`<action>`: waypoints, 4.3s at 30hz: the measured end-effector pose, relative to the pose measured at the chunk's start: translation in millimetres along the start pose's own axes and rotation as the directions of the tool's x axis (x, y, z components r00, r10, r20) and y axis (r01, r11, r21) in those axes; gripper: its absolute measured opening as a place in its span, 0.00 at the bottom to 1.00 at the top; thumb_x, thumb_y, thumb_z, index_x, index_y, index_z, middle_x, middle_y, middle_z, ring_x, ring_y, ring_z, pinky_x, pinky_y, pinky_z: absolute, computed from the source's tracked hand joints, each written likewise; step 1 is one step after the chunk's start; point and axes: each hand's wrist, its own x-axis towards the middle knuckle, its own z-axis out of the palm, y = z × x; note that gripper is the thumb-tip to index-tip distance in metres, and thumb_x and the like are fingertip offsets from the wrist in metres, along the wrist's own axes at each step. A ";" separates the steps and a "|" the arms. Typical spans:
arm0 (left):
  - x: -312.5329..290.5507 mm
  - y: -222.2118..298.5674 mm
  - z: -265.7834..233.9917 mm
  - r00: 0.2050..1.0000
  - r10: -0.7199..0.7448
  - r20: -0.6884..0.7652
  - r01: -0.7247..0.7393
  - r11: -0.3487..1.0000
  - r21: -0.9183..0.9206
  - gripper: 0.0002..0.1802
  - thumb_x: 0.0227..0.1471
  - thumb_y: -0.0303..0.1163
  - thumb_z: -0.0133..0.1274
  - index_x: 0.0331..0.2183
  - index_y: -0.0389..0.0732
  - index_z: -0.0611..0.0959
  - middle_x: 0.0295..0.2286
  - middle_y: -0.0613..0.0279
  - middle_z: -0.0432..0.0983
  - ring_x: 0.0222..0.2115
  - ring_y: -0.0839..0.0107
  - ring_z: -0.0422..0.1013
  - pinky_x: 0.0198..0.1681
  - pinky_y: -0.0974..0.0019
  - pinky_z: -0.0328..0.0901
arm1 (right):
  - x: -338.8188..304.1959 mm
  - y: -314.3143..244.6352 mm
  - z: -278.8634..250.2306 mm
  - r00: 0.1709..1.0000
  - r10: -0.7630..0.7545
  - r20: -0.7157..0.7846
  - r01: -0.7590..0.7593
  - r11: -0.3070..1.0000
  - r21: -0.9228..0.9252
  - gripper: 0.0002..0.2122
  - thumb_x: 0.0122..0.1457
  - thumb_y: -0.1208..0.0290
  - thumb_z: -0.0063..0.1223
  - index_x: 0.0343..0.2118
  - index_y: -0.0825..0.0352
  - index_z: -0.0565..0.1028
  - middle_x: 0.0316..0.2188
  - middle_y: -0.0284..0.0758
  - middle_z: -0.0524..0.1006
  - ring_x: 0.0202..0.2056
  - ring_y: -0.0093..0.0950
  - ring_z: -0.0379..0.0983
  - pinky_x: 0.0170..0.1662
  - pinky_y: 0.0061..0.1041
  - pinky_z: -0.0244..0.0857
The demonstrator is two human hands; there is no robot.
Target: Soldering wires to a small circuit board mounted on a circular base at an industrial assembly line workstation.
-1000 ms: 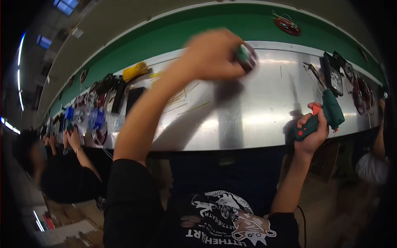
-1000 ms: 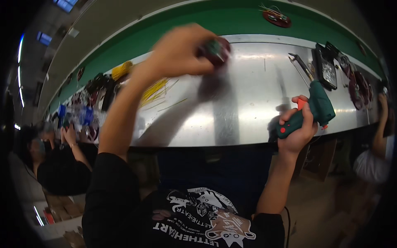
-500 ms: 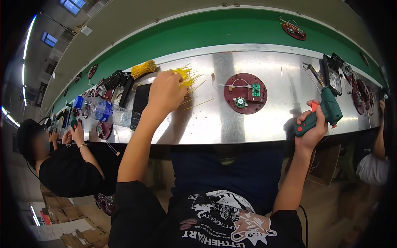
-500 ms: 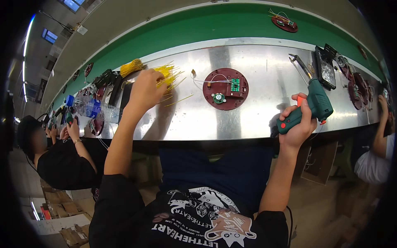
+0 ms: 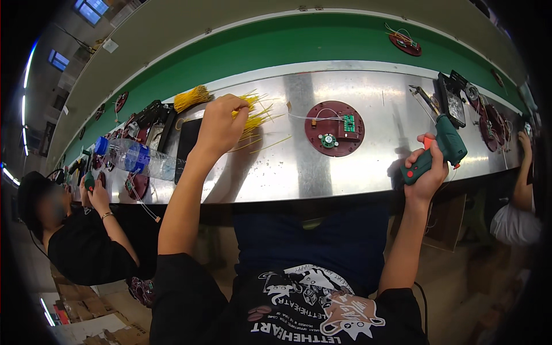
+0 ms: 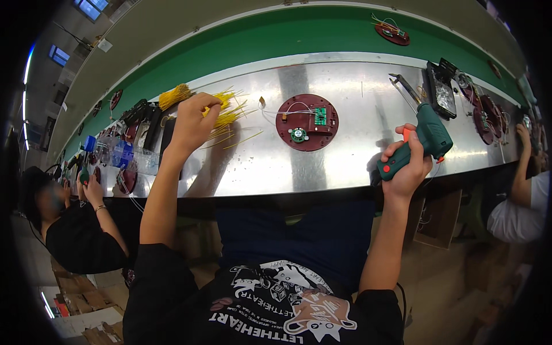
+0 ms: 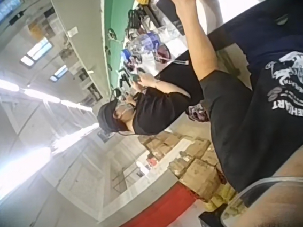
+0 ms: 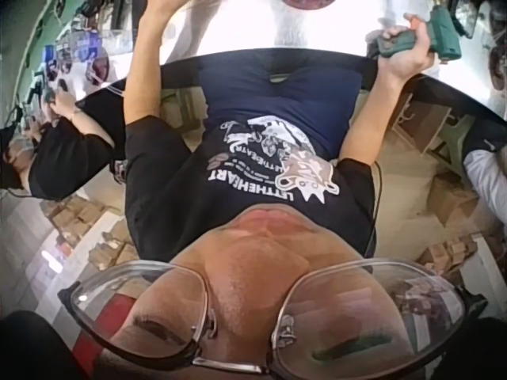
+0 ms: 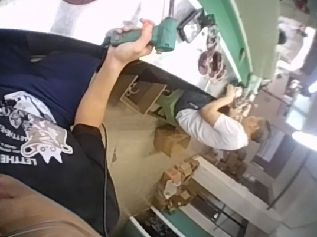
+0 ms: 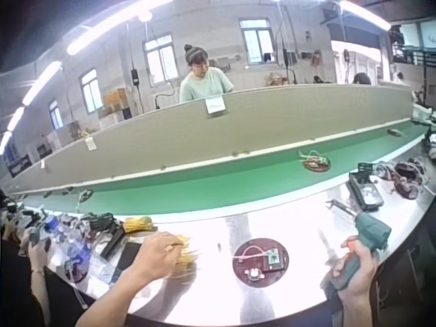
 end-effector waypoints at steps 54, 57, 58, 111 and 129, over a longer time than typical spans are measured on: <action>27.3 95.2 54.7 0.932 0.363 -0.028 -0.363 0.923 -0.124 0.08 0.47 0.22 0.57 0.34 0.35 0.82 0.26 0.54 0.77 0.27 0.56 0.73 0.31 0.57 0.68 | -20.8 -23.1 -32.1 0.846 0.121 0.519 0.028 0.962 -0.270 0.29 0.59 0.63 0.57 0.57 0.79 0.64 0.39 0.50 0.75 0.16 0.24 0.69 0.18 0.19 0.62; 28.2 96.8 77.3 0.916 0.400 -0.008 -0.399 0.910 -0.117 0.07 0.45 0.22 0.58 0.31 0.37 0.82 0.23 0.57 0.75 0.25 0.59 0.73 0.28 0.59 0.68 | -22.0 -31.1 -34.7 0.818 0.156 0.554 0.035 0.947 -0.318 0.30 0.58 0.62 0.59 0.59 0.77 0.64 0.39 0.50 0.76 0.17 0.25 0.70 0.20 0.20 0.63; 27.7 97.0 79.2 0.917 0.398 -0.007 -0.396 0.910 -0.123 0.07 0.45 0.22 0.58 0.31 0.37 0.82 0.23 0.57 0.75 0.25 0.59 0.73 0.28 0.59 0.68 | -22.1 -31.8 -35.2 0.817 0.162 0.554 0.046 0.938 -0.342 0.30 0.58 0.63 0.59 0.58 0.77 0.64 0.39 0.49 0.76 0.18 0.25 0.70 0.20 0.20 0.63; 15.5 89.1 105.7 0.811 0.531 -0.245 -0.531 0.844 0.069 0.12 0.35 0.23 0.59 0.30 0.36 0.82 0.23 0.63 0.71 0.23 0.67 0.71 0.22 0.67 0.66 | -16.5 -49.7 -20.9 0.805 0.220 0.551 0.034 0.910 -0.413 0.30 0.56 0.63 0.59 0.55 0.81 0.65 0.38 0.53 0.76 0.18 0.24 0.69 0.18 0.17 0.62; 12.2 89.0 112.9 0.828 0.526 -0.196 -0.536 0.844 0.002 0.10 0.37 0.22 0.56 0.29 0.34 0.82 0.24 0.63 0.72 0.22 0.68 0.70 0.22 0.67 0.66 | -14.4 -49.8 -21.4 0.764 0.286 0.578 0.020 0.885 -0.465 0.26 0.56 0.69 0.56 0.53 0.81 0.67 0.37 0.53 0.75 0.17 0.24 0.69 0.18 0.17 0.62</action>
